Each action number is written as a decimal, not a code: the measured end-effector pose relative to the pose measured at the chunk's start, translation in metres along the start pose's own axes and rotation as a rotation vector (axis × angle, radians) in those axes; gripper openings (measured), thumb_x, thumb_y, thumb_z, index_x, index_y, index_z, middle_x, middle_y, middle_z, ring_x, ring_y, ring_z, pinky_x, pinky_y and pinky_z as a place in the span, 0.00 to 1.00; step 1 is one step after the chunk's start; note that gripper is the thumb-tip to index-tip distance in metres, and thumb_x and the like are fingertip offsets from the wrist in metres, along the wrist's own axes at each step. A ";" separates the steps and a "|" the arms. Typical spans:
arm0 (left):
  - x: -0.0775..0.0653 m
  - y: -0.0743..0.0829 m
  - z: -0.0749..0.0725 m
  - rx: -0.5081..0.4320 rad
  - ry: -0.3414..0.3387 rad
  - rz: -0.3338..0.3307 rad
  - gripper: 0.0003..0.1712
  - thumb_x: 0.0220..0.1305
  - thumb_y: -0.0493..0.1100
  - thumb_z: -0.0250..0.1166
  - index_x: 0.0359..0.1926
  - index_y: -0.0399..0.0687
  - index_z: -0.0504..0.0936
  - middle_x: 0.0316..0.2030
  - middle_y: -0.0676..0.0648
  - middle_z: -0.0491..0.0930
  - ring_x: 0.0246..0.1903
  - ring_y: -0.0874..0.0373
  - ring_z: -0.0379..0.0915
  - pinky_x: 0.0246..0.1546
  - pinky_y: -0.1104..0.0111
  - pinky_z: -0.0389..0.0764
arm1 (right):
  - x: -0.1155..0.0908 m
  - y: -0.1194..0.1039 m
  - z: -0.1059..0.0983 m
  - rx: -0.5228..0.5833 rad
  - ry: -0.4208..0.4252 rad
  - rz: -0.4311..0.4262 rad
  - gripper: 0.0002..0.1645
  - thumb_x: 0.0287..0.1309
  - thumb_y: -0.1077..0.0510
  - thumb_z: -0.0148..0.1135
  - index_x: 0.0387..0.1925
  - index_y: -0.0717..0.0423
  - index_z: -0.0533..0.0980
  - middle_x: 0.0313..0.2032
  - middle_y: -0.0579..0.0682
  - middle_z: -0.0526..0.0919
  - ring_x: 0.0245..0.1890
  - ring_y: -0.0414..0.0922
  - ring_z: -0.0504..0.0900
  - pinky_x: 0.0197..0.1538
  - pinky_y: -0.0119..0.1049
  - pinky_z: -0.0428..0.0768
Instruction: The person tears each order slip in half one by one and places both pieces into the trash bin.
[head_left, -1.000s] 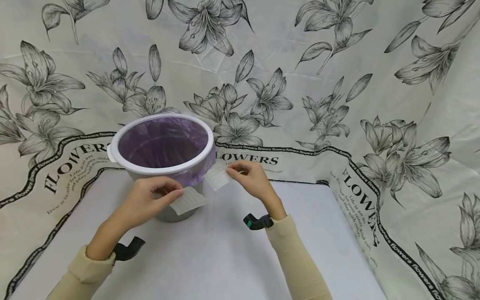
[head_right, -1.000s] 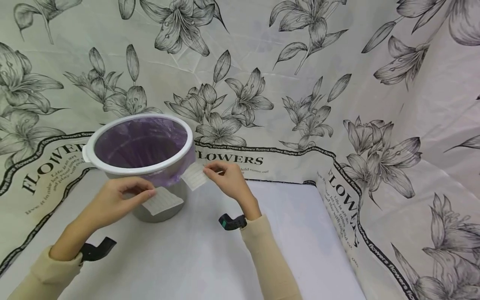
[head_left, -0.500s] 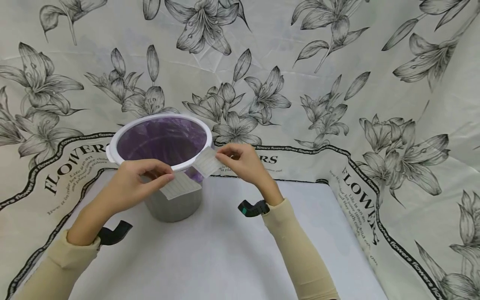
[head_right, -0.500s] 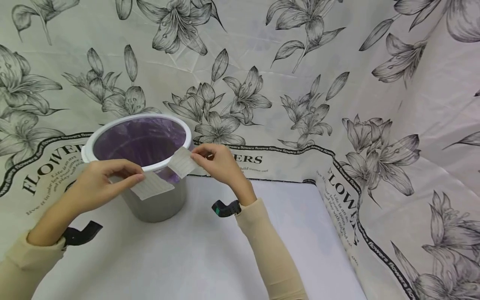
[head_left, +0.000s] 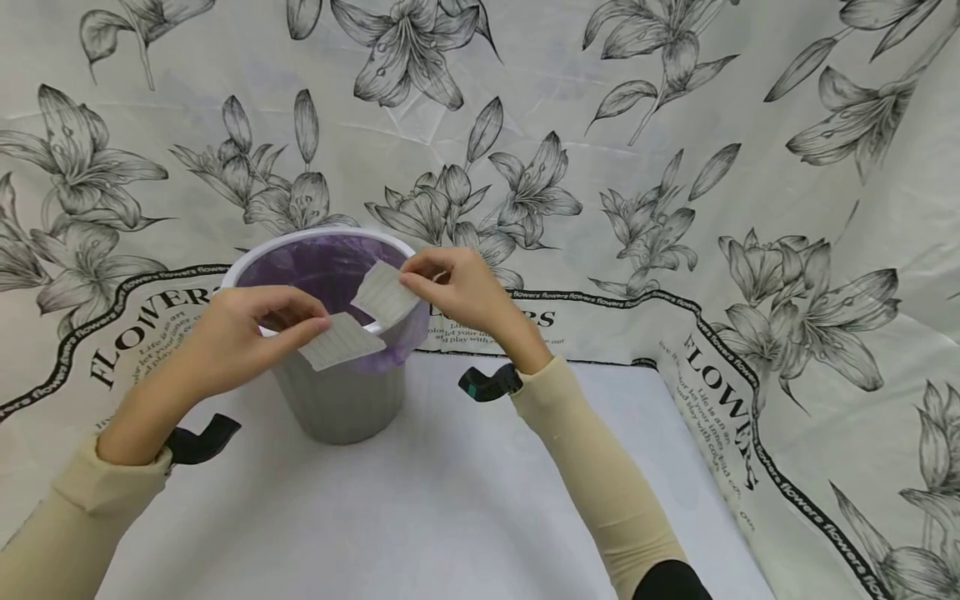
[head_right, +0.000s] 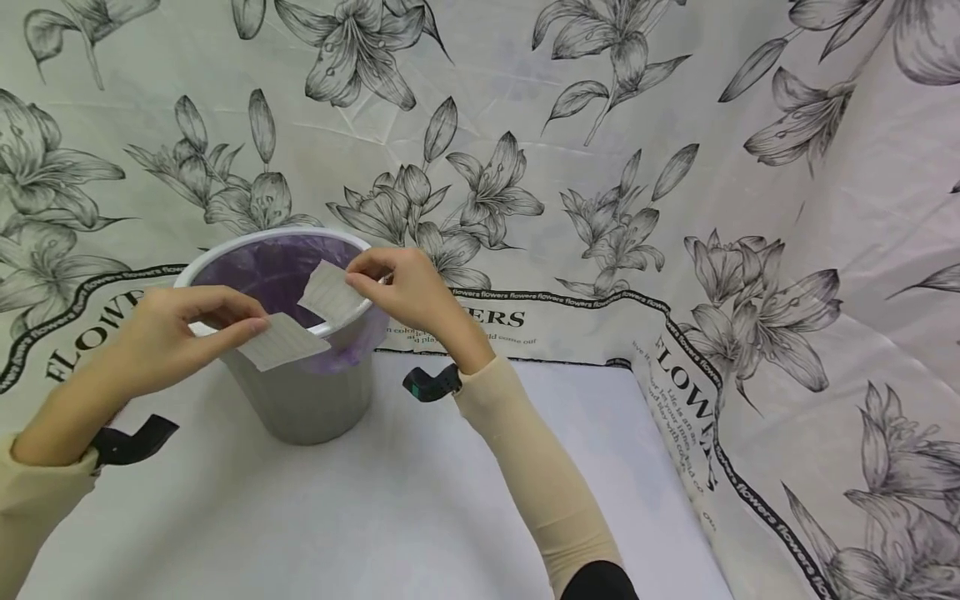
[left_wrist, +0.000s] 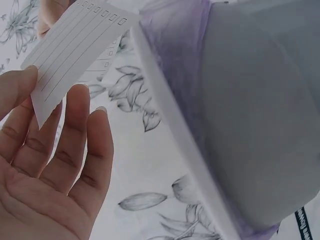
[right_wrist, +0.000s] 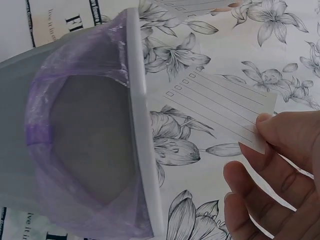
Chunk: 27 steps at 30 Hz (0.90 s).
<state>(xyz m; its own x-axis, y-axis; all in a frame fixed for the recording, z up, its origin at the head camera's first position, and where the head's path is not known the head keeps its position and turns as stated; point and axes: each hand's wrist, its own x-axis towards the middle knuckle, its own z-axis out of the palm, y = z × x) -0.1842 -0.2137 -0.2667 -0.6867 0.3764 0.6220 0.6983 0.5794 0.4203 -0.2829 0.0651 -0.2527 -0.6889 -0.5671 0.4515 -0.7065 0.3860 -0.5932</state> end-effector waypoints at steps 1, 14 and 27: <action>0.002 0.001 -0.002 0.004 0.009 0.001 0.09 0.59 0.32 0.75 0.38 0.49 0.89 0.30 0.56 0.87 0.29 0.70 0.79 0.33 0.81 0.80 | 0.003 -0.001 0.000 -0.003 0.000 0.000 0.10 0.70 0.56 0.65 0.44 0.56 0.87 0.39 0.49 0.89 0.39 0.41 0.85 0.46 0.33 0.85; 0.019 -0.010 -0.020 0.086 0.051 -0.094 0.03 0.65 0.37 0.72 0.39 0.46 0.89 0.30 0.51 0.87 0.28 0.71 0.79 0.33 0.84 0.77 | 0.039 0.004 0.009 -0.138 -0.046 0.081 0.11 0.72 0.53 0.64 0.47 0.52 0.86 0.41 0.47 0.89 0.40 0.40 0.84 0.45 0.33 0.81; 0.038 -0.031 -0.032 0.137 0.052 -0.277 0.09 0.69 0.46 0.70 0.42 0.46 0.90 0.35 0.43 0.88 0.29 0.80 0.72 0.28 0.80 0.73 | 0.057 0.007 0.026 -0.284 -0.211 0.074 0.12 0.73 0.56 0.61 0.50 0.56 0.85 0.46 0.51 0.90 0.45 0.42 0.87 0.50 0.30 0.83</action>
<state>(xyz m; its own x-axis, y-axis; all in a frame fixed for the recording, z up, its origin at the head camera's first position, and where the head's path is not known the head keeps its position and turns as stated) -0.2258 -0.2401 -0.2351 -0.8330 0.1550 0.5311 0.4501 0.7480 0.4877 -0.3230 0.0168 -0.2488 -0.7120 -0.6562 0.2497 -0.6935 0.6014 -0.3967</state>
